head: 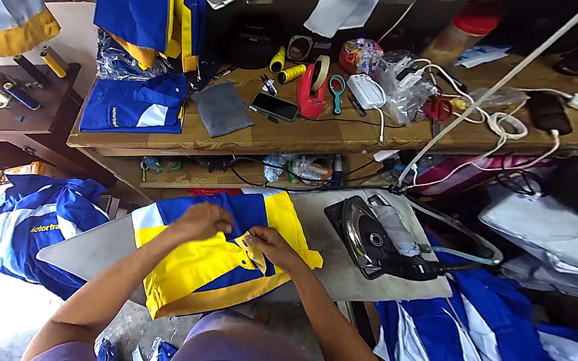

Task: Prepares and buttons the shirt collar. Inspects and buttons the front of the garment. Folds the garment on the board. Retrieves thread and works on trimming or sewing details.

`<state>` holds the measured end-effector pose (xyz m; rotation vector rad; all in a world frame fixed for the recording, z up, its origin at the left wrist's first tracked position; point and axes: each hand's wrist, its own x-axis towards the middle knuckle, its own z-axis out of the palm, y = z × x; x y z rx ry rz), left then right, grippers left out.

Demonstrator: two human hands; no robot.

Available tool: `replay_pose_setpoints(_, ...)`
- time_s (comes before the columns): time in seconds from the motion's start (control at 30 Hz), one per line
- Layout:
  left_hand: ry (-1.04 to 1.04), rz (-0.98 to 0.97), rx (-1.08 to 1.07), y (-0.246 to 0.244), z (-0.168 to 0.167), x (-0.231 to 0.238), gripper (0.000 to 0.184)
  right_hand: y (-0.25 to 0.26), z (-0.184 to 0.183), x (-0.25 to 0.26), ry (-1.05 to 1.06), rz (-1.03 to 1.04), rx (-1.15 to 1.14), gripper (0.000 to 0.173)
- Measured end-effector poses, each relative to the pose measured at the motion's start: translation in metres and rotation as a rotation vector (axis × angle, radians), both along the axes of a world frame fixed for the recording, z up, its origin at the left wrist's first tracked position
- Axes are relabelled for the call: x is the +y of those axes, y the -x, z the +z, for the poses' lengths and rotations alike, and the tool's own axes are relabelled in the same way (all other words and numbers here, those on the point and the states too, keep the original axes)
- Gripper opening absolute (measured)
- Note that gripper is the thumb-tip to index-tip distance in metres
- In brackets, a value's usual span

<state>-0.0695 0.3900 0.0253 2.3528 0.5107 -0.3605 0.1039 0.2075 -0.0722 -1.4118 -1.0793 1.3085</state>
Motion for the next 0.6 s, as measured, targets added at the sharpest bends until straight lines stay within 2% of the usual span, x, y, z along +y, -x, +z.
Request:
replay_pose_setpoints(0.1,-0.042,0.373,-0.163,-0.018,-0.010,0.074,0.031,-0.002,-0.004,-0.009,0.004,-0.125,0.090,0.016)
replay_pose_setpoints(0.2,-0.136,0.650,-0.185,-0.052,-0.025,0.151,0.035,-0.002,-0.008,-0.019,0.009,-0.150,0.122,0.011)
replay_pose_setpoints(0.27,-0.160,0.768,-0.167,-0.073,-0.032,0.188,0.037,-0.002,-0.010,-0.025,0.013,-0.137,0.125,0.010)
replay_pose_setpoints(0.33,-0.203,0.831,-0.162,-0.085,-0.031,0.206,0.044,-0.003,-0.012,-0.029,0.043,-0.137,0.122,0.010)
replay_pose_setpoints(0.43,-0.300,0.814,-0.266,-0.088,-0.024,0.188,0.057,-0.010,-0.016,-0.032,0.080,-0.154,0.043,0.012)
replay_pose_setpoints(0.5,-0.269,0.677,-0.353,-0.075,-0.018,0.148,0.041,-0.013,-0.020,-0.029,0.092,-0.171,-0.003,0.014)
replay_pose_setpoints(0.53,-0.196,0.565,-0.370,-0.064,-0.019,0.119,0.031,-0.015,-0.021,-0.027,0.092,-0.182,-0.011,0.015)
replay_pose_setpoints(0.6,0.040,0.311,-0.325,-0.036,-0.032,0.048,0.022,-0.019,-0.022,-0.021,0.091,-0.202,-0.019,0.017)
